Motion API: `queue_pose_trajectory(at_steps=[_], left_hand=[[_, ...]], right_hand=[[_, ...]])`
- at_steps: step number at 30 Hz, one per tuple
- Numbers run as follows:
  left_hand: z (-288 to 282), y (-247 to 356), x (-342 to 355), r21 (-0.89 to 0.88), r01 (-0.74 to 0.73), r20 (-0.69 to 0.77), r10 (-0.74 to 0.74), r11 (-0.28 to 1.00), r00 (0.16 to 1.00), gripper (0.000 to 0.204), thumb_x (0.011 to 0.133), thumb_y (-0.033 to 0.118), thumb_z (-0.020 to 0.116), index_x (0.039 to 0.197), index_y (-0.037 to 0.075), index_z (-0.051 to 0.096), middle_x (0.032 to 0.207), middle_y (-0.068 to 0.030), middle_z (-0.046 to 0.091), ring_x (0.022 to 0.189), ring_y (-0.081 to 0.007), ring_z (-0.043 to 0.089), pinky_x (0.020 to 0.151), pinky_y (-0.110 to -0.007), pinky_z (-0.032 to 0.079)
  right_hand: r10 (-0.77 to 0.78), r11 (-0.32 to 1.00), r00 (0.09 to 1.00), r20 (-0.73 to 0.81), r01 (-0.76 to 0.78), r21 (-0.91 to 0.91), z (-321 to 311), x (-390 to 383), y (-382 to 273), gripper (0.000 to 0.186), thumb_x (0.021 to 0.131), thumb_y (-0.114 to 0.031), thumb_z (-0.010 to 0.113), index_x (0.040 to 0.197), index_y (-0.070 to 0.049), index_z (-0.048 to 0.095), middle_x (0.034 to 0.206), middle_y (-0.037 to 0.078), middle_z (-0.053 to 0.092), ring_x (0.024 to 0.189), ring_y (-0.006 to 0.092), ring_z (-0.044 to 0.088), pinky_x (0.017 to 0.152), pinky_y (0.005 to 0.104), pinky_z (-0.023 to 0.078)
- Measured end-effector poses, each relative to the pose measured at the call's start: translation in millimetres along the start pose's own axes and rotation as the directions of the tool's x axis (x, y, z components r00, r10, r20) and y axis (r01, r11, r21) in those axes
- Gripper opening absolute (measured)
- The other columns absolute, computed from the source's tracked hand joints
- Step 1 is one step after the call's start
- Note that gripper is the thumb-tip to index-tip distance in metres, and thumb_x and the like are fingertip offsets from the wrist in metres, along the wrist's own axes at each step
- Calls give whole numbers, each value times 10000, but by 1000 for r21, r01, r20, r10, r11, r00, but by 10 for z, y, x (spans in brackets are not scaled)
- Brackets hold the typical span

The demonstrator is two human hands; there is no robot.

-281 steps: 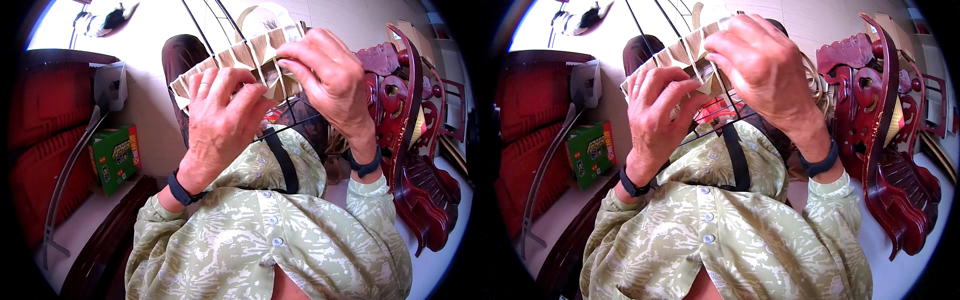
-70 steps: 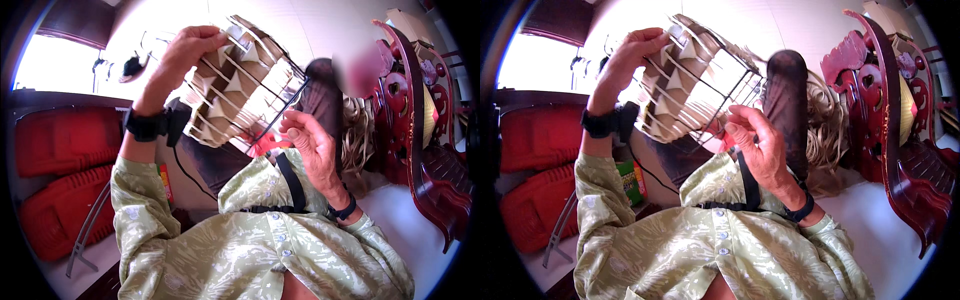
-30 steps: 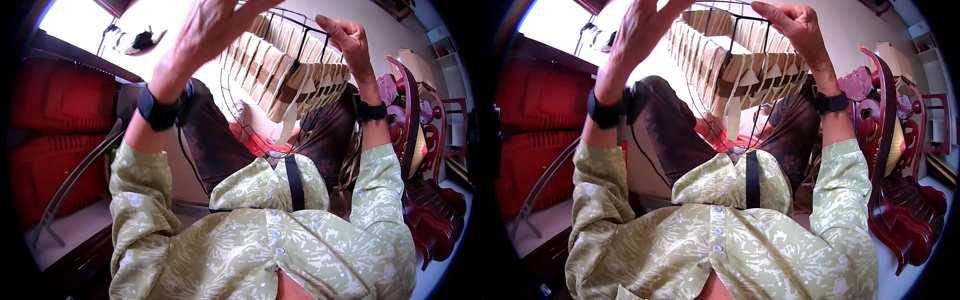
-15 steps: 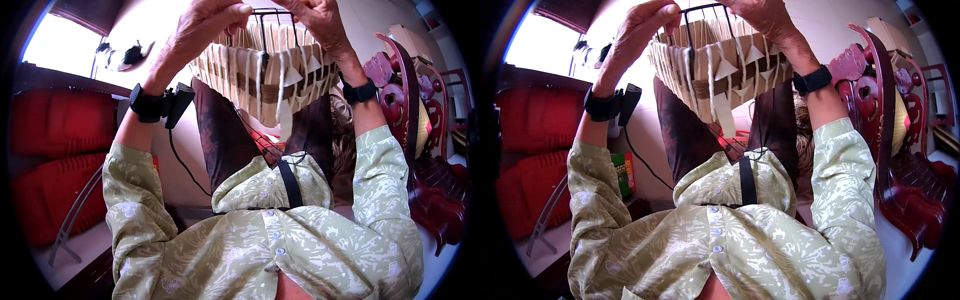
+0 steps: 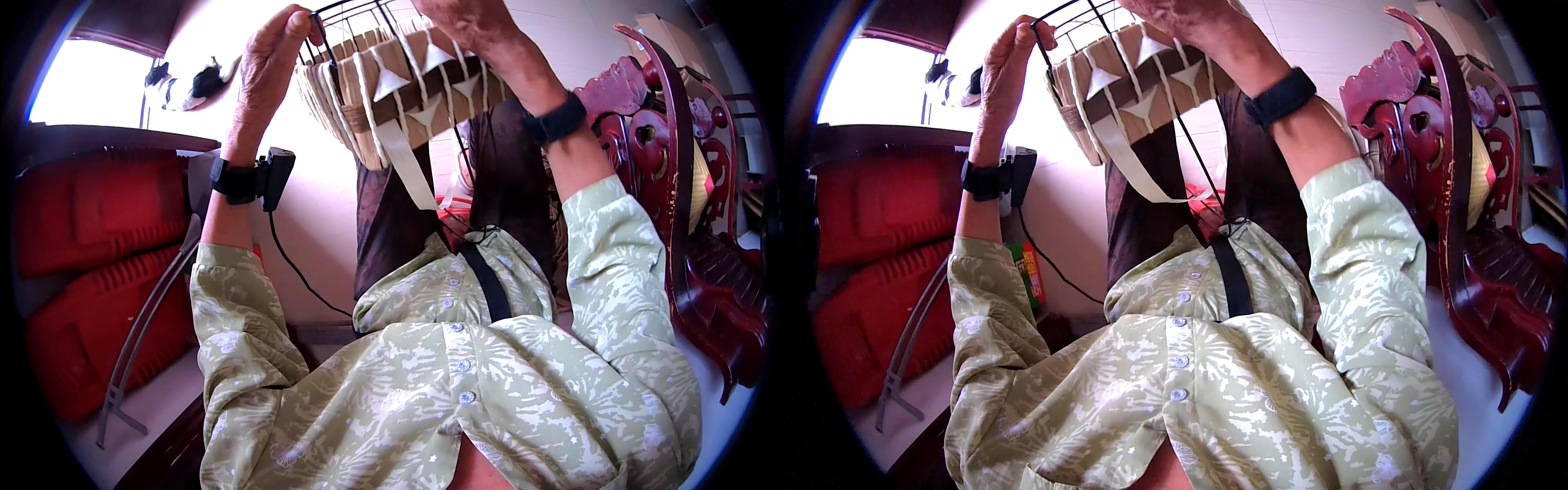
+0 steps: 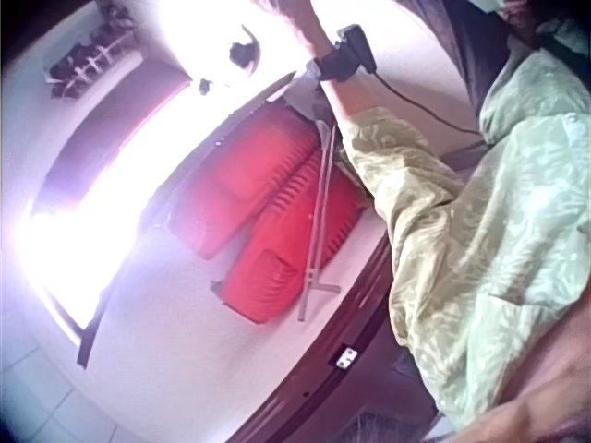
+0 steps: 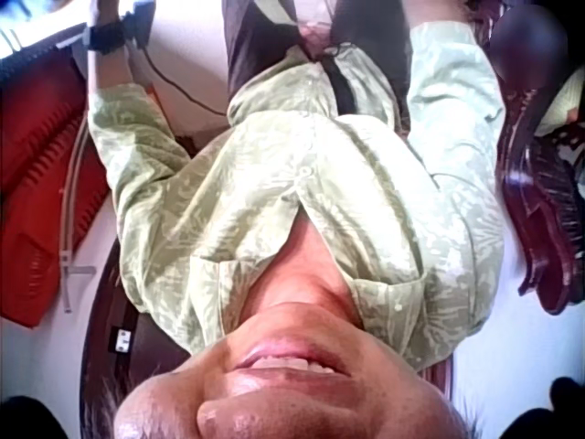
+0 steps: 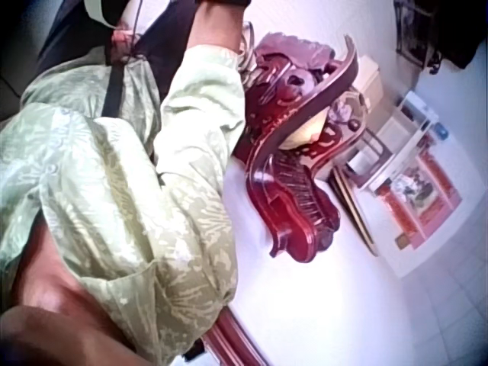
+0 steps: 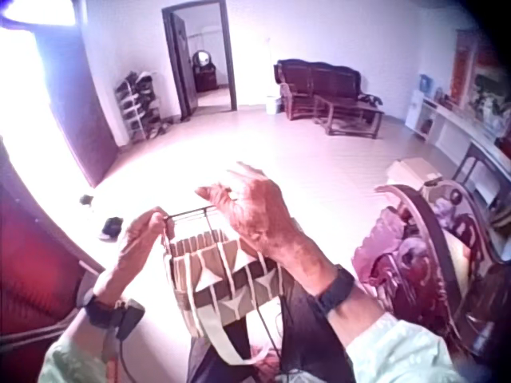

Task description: The person weaves a basket by threading strips of material through a wire frame, pulling the strips tight, and folding them over the edges.

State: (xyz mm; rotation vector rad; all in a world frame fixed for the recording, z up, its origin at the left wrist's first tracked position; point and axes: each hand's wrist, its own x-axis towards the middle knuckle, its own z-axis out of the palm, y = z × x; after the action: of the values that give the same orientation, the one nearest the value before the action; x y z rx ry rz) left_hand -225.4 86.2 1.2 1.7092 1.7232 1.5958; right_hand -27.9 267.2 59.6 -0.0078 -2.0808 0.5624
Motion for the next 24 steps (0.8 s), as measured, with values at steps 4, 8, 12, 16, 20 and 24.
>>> queue_pose_trajectory(at_steps=[4, 8, 12, 16, 20, 24], left_hand=[[-140, -78, -273, -38, 78, -30, -79, 996, 996, 391, 1081, 392, 475, 1012, 88, 710, 932, 1, 694, 957, -106, 606, 987, -299, 432], [-191, -307, -476, -72, 110, -99, -117, 991, 988, 370, 1077, 380, 491, 1025, 84, 707, 952, -12, 694, 973, -114, 610, 1019, -301, 421], [-203, -343, -721, -69, 201, -226, -211, 977, 951, 404, 1083, 391, 473, 1077, 62, 706, 1040, -34, 715, 1061, -134, 621, 1035, -314, 427], [-228, -432, -874, -113, 259, -277, -280, 959, 919, 412, 1083, 402, 468, 1138, 72, 709, 1078, -33, 724, 1116, -138, 620, 1064, -324, 420], [-215, -379, -828, -75, 221, -258, -233, 972, 938, 364, 1086, 363, 478, 1180, 92, 702, 1069, -23, 726, 1058, -109, 612, 1009, -304, 451], [-102, -225, -834, -117, 187, -261, -212, 975, 942, 344, 1081, 336, 500, 1230, 82, 678, 1083, -35, 727, 1051, -97, 610, 1005, -301, 453]], right_hand=[[50, 993, 989, -142, -64, -100, -119, -421, -237, 252, 983, -271, 680, 931, -31, 736, 663, -59, 580, 615, 26, 497, 558, 215, 394], [458, 843, 880, 129, -475, 252, -46, -1051, -734, 134, 973, -147, 647, 947, -36, 718, 770, 77, 714, 675, 127, 673, 572, 278, 505], [596, 717, 749, 290, -659, 228, 126, -1393, -1157, 172, 904, -169, 749, 957, -17, 689, 846, 105, 678, 691, 197, 672, 602, 314, 516], [470, 843, 808, 355, -530, 91, 378, -1587, -1309, 321, 844, -331, 784, 936, -48, 663, 845, 93, 618, 844, 316, 618, 740, 421, 510], [440, 859, 808, 391, -506, 80, 421, -1535, -1370, 269, 849, -293, 776, 857, -60, 642, 782, 79, 602, 757, 292, 603, 698, 406, 491], [523, 795, 745, 414, -601, 78, 377, -1594, -1391, 253, 860, -261, 773, 814, -55, 634, 728, 71, 606, 704, 281, 611, 669, 396, 484]])
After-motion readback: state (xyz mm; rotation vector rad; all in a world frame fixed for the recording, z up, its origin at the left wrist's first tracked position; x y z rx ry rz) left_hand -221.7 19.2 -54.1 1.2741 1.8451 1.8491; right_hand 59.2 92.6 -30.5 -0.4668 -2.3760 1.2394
